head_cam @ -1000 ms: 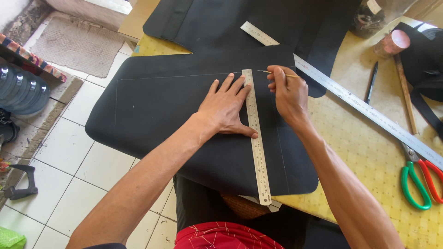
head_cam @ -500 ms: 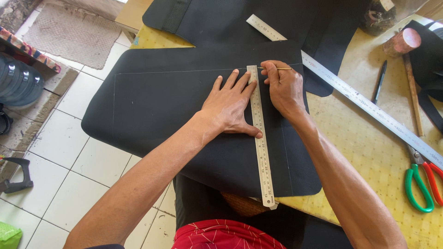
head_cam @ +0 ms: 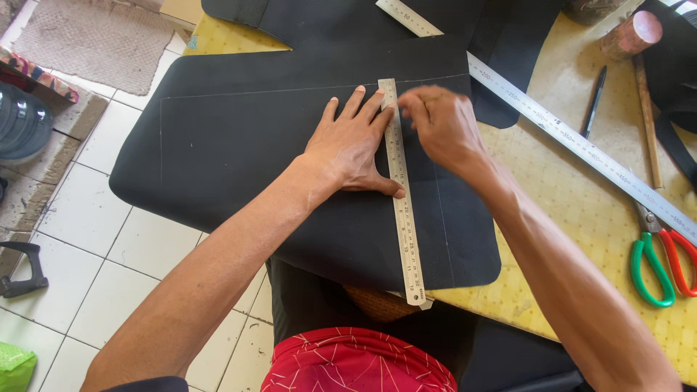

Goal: The person measures and marks a large piece of black fabric on a table using a ruler and a pencil. They then use scissors to cut the fabric along the marked lines.

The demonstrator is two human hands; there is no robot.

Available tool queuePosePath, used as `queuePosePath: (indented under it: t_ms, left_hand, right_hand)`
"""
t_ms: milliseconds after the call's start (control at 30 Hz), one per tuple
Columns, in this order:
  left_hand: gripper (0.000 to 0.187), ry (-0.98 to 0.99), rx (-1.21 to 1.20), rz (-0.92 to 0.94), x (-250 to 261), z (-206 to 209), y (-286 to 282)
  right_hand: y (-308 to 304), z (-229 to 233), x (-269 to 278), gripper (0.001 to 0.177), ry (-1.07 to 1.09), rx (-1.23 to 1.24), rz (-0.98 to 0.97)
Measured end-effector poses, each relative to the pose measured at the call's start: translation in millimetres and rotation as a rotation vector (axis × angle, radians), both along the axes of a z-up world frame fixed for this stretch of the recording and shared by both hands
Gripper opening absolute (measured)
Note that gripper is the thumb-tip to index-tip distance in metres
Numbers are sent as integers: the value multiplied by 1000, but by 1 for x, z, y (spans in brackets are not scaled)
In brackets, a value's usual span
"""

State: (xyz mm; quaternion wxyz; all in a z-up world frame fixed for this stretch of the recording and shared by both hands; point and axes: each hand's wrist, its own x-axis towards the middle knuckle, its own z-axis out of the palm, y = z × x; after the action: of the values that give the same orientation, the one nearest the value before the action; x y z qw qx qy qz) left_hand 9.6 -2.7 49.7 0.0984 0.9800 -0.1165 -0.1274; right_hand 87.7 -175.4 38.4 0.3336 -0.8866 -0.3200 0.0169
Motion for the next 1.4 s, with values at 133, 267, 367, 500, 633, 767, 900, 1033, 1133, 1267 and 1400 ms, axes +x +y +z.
queuePosePath:
  t_ms: [133, 267, 367, 500, 633, 767, 900, 1033, 1133, 1267, 1400]
  left_hand:
    - [146, 38, -8, -1, 1, 7, -1]
    - [144, 51, 32, -8, 0, 9, -3]
    - [142, 68, 38, -6, -2, 10, -3]
    - [142, 37, 45, -10, -1, 11, -3]
    - [142, 34, 44, -4, -2, 10, -4]
    - [141, 28, 51, -12, -3, 13, -4]
    - [142, -14, 47, -18, -2, 8, -5]
    - [142, 13, 43, -16, -2, 11, -4]
    - [140, 38, 35, -4, -8, 11, -5]
    - [143, 22, 96, -35, -18, 15, -2]
    - [146, 53, 100, -42, -56, 16, -3]
  right_hand:
    - [-33, 13, -56, 32, 83, -52, 23]
    - [-71, 24, -121, 31, 203, -144, 50]
    - [-92, 25, -159, 31, 235, -144, 67]
    - [-104, 20, -180, 28, 204, -105, 54]
    - [-110, 20, -194, 28, 209, -112, 44]
    - [-115, 20, -205, 29, 237, -121, 41]
    - [-116, 10, -206, 25, 130, -57, 65]
    - [-126, 14, -224, 27, 247, -112, 23]
    - [-139, -1, -258, 30, 334, -154, 64]
    - [-137, -38, -294, 31, 811, 181, -290]
    - [-117, -80, -320, 41, 1256, 713, -472]
